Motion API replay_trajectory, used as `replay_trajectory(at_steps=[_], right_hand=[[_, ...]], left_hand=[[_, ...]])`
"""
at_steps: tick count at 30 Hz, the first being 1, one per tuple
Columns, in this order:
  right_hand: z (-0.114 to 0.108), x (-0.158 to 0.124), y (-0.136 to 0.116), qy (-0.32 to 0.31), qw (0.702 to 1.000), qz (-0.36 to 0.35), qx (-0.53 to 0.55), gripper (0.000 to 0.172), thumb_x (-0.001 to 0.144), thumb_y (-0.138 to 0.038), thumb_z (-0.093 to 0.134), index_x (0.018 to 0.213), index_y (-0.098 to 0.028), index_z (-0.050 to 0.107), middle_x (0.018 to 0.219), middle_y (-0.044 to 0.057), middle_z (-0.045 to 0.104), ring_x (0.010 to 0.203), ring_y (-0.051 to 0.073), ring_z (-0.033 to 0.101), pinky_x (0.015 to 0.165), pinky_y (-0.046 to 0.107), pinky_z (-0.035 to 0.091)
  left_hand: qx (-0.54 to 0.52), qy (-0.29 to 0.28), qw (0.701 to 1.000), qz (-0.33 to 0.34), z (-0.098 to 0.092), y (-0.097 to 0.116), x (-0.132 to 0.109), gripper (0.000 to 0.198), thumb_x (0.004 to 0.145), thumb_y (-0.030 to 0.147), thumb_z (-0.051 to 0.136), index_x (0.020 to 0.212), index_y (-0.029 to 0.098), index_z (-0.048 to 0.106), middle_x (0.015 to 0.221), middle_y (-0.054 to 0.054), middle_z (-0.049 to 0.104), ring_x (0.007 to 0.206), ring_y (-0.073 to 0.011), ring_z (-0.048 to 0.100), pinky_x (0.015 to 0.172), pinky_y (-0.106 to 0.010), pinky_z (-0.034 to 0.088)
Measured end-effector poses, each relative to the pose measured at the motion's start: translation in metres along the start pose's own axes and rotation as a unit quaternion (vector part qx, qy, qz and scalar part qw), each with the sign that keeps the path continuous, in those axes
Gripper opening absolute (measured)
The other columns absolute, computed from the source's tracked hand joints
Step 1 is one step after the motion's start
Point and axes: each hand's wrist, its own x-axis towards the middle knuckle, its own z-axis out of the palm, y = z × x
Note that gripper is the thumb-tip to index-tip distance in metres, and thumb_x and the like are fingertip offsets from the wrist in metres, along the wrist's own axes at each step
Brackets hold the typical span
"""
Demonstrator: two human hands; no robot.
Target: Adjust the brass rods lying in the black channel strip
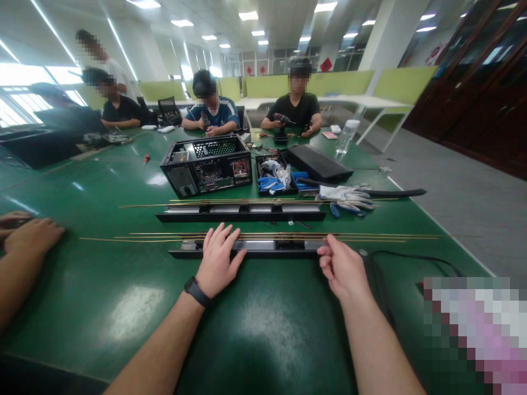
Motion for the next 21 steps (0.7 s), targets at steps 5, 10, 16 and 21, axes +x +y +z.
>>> replay_trajectory(at_steps=[5, 10, 16, 21], right_hand=[[0.0006, -0.0005, 0.0019, 0.006, 1.000, -0.014, 0.001, 0.025, 0.084, -0.032, 0.079, 0.086, -0.015, 0.061, 0.064, -0.001, 0.060, 0.039, 0.006, 0.045, 0.026, 0.014, 0.023], [-0.0017, 0.0022, 0.0012, 0.030, 0.999, -0.023, 0.003, 0.028, 0.088, -0.039, 0.076, 0.085, -0.018, 0.058, 0.062, -0.002, 0.060, 0.038, 0.006, 0.045, 0.027, 0.014, 0.023], [-0.0018, 0.0011, 0.0019, 0.013, 1.000, -0.023, 0.001, 0.032, 0.083, -0.041, 0.081, 0.086, -0.018, 0.058, 0.064, -0.001, 0.061, 0.039, 0.006, 0.046, 0.027, 0.014, 0.024], [-0.0038, 0.0016, -0.0008, 0.032, 0.999, -0.025, 0.006, 0.031, 0.088, -0.042, 0.076, 0.086, -0.018, 0.057, 0.062, -0.002, 0.060, 0.038, 0.006, 0.045, 0.027, 0.014, 0.024]], left_hand=[[-0.003, 0.005, 1.000, 0.002, 0.0017, -0.0017, -0.0006, 0.047, 0.099, 0.037, 0.057, 0.142, 0.017, 0.059, 0.147, -0.018, 0.060, 0.148, -0.0359, 0.044, 0.126, -0.061, 0.029], [-0.009, 0.008, 1.000, 0.001, 0.0010, -0.0011, -0.0004, 0.046, 0.099, 0.037, 0.058, 0.140, 0.018, 0.060, 0.146, -0.018, 0.060, 0.148, -0.0367, 0.045, 0.125, -0.060, 0.029], [-0.005, 0.008, 1.000, 0.004, 0.0040, -0.0041, -0.0010, 0.047, 0.099, 0.038, 0.057, 0.141, 0.017, 0.059, 0.147, -0.017, 0.059, 0.149, -0.0365, 0.044, 0.126, -0.060, 0.028], [-0.004, 0.009, 1.000, 0.006, 0.0041, -0.0044, -0.0005, 0.047, 0.099, 0.038, 0.057, 0.141, 0.017, 0.059, 0.147, -0.017, 0.060, 0.149, -0.0364, 0.044, 0.126, -0.060, 0.029]])
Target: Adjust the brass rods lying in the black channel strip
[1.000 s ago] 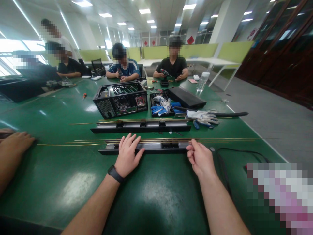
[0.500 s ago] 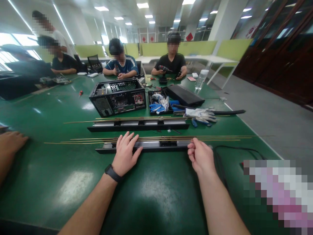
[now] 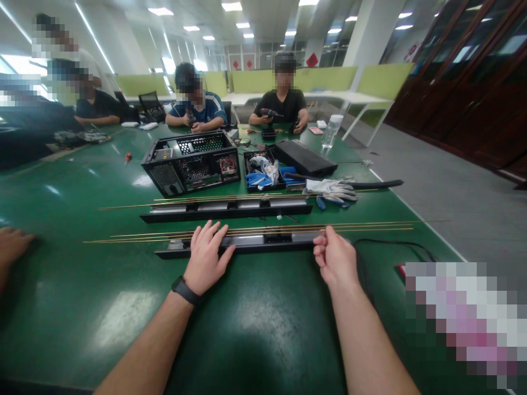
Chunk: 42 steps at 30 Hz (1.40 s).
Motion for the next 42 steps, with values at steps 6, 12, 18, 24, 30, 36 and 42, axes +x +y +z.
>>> replay_trajectory(at_steps=[6, 12, 18, 24, 30, 36, 42], right_hand=[[0.003, -0.003, 0.004, -0.037, 0.999, 0.015, -0.008, 0.027, 0.083, -0.035, 0.081, 0.086, -0.016, 0.061, 0.065, 0.000, 0.062, 0.039, 0.006, 0.046, 0.026, 0.015, 0.023], [-0.002, 0.005, 0.001, 0.025, 1.000, -0.004, -0.003, 0.023, 0.091, -0.036, 0.072, 0.087, -0.018, 0.059, 0.062, -0.004, 0.058, 0.038, 0.006, 0.044, 0.026, 0.015, 0.024], [0.000, 0.002, 0.000, 0.008, 1.000, 0.008, -0.007, 0.016, 0.091, -0.029, 0.071, 0.087, -0.016, 0.062, 0.063, -0.002, 0.059, 0.038, 0.006, 0.044, 0.026, 0.015, 0.023], [-0.001, 0.003, -0.002, 0.012, 1.000, 0.024, -0.011, 0.015, 0.096, -0.028, 0.064, 0.086, -0.016, 0.061, 0.064, -0.001, 0.059, 0.038, 0.006, 0.043, 0.026, 0.015, 0.022], [-0.005, 0.007, -0.001, 0.042, 0.999, 0.002, 0.001, 0.019, 0.092, -0.032, 0.071, 0.085, -0.016, 0.062, 0.064, -0.002, 0.057, 0.039, 0.005, 0.043, 0.027, 0.014, 0.024], [-0.004, 0.006, -0.001, 0.010, 1.000, 0.023, -0.018, 0.018, 0.091, -0.030, 0.071, 0.085, -0.016, 0.061, 0.065, -0.001, 0.059, 0.038, 0.006, 0.042, 0.026, 0.015, 0.022], [-0.004, 0.006, -0.002, 0.050, 0.999, -0.006, -0.003, 0.014, 0.094, -0.025, 0.066, 0.085, -0.015, 0.063, 0.064, -0.001, 0.058, 0.038, 0.006, 0.043, 0.027, 0.016, 0.023]], left_hand=[[0.003, -0.001, 1.000, -0.004, -0.002, 0.003, 0.000, 0.046, 0.099, 0.037, 0.058, 0.140, 0.017, 0.059, 0.146, -0.017, 0.060, 0.148, -0.0368, 0.045, 0.125, -0.060, 0.030], [-0.005, -0.006, 1.000, -0.008, -0.002, 0.003, -0.001, 0.047, 0.099, 0.036, 0.058, 0.142, 0.019, 0.058, 0.147, -0.017, 0.059, 0.149, -0.0364, 0.043, 0.125, -0.061, 0.030], [-0.002, -0.011, 1.000, -0.011, -0.004, 0.004, 0.000, 0.046, 0.099, 0.036, 0.057, 0.142, 0.019, 0.058, 0.148, -0.017, 0.059, 0.149, -0.0357, 0.043, 0.126, -0.061, 0.029], [-0.002, -0.012, 1.000, -0.013, -0.006, 0.006, 0.001, 0.046, 0.099, 0.035, 0.057, 0.141, 0.018, 0.058, 0.148, -0.017, 0.059, 0.149, -0.0357, 0.043, 0.126, -0.061, 0.030], [0.001, -0.011, 1.000, -0.014, -0.007, 0.007, 0.001, 0.045, 0.099, 0.034, 0.058, 0.141, 0.018, 0.058, 0.147, -0.017, 0.059, 0.148, -0.0362, 0.044, 0.125, -0.060, 0.031], [0.004, -0.009, 1.000, -0.011, -0.006, 0.007, 0.001, 0.046, 0.098, 0.033, 0.060, 0.140, 0.015, 0.059, 0.147, -0.017, 0.060, 0.147, -0.0361, 0.045, 0.126, -0.059, 0.031], [0.000, -0.007, 1.000, -0.006, -0.006, 0.007, 0.000, 0.046, 0.098, 0.033, 0.060, 0.141, 0.017, 0.058, 0.146, -0.017, 0.060, 0.148, -0.0353, 0.045, 0.126, -0.059, 0.031]])
